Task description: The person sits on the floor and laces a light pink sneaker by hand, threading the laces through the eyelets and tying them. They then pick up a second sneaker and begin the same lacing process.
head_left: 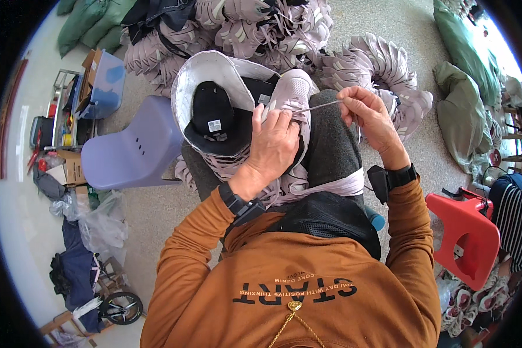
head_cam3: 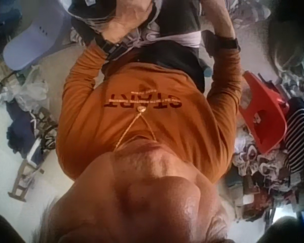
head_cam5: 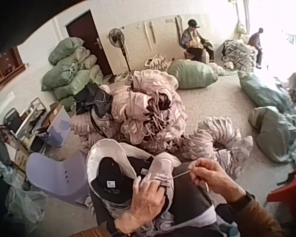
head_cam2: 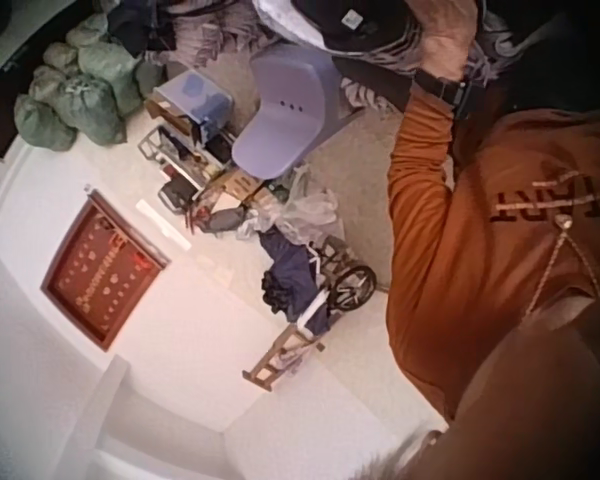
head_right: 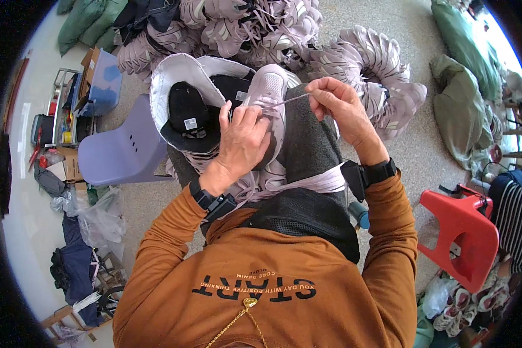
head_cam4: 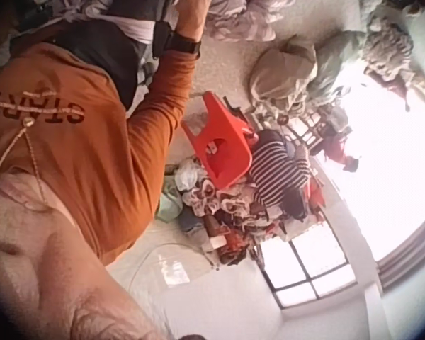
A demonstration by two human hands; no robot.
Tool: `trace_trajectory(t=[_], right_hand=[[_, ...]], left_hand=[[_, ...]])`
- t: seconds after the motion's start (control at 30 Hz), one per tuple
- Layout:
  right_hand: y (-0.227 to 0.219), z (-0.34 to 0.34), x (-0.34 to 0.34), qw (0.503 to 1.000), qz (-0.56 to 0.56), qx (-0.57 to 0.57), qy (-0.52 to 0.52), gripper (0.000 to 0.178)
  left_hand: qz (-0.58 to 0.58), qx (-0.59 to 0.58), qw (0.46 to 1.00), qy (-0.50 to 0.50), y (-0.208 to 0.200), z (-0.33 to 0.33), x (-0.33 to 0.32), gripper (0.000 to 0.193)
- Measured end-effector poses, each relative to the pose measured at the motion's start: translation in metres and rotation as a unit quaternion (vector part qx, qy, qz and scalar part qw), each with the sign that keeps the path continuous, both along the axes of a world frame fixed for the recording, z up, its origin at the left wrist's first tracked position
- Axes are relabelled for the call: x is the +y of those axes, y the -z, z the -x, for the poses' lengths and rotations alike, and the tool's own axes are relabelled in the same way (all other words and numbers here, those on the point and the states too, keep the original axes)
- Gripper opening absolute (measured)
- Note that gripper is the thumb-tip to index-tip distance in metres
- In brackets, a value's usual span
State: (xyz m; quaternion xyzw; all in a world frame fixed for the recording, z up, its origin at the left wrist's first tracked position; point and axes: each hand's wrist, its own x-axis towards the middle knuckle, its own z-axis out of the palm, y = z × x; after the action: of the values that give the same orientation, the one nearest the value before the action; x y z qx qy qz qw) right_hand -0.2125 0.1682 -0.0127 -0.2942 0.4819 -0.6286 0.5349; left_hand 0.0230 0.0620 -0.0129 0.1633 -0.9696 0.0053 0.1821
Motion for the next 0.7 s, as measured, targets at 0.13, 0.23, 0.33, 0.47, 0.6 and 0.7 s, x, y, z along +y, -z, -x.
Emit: trace_trajectory(t=[0.13,0.23,0.33,0.47,0.6,0.7], right_hand=[[0.004,0.006,0.010,1.000,0.000,-0.011,0.013,0.014],[0.029,0.014,0.015,0.989,-0.006,0.128,0.079,0.014],[0.035,0.006,0.013,0.932,0.018,0.331,0.149,0.016],[0.005,-0.036,-0.005,0.933,0.091,0.343,0.065,0.017],[0.000,-0.057,-0.019,0.918,0.120,0.377,-0.018,0.019],[0.007,-0.066,-0.015,0.900,0.153,0.405,-0.048,0.019]], left_hand=[[0.014,-0.033,0.999,-0.021,0.011,0.007,-0.005,0.012],[-0.021,-0.012,0.999,-0.024,0.005,0.005,-0.006,0.009],[-0.090,-0.003,0.996,-0.021,-0.025,-0.010,0.001,0.007],[-0.224,-0.025,0.974,0.016,-0.047,-0.031,0.005,0.018],[-0.477,-0.022,0.878,0.027,-0.060,-0.043,0.003,0.033],[-0.625,0.010,0.781,0.023,-0.060,-0.052,0.003,0.038]])
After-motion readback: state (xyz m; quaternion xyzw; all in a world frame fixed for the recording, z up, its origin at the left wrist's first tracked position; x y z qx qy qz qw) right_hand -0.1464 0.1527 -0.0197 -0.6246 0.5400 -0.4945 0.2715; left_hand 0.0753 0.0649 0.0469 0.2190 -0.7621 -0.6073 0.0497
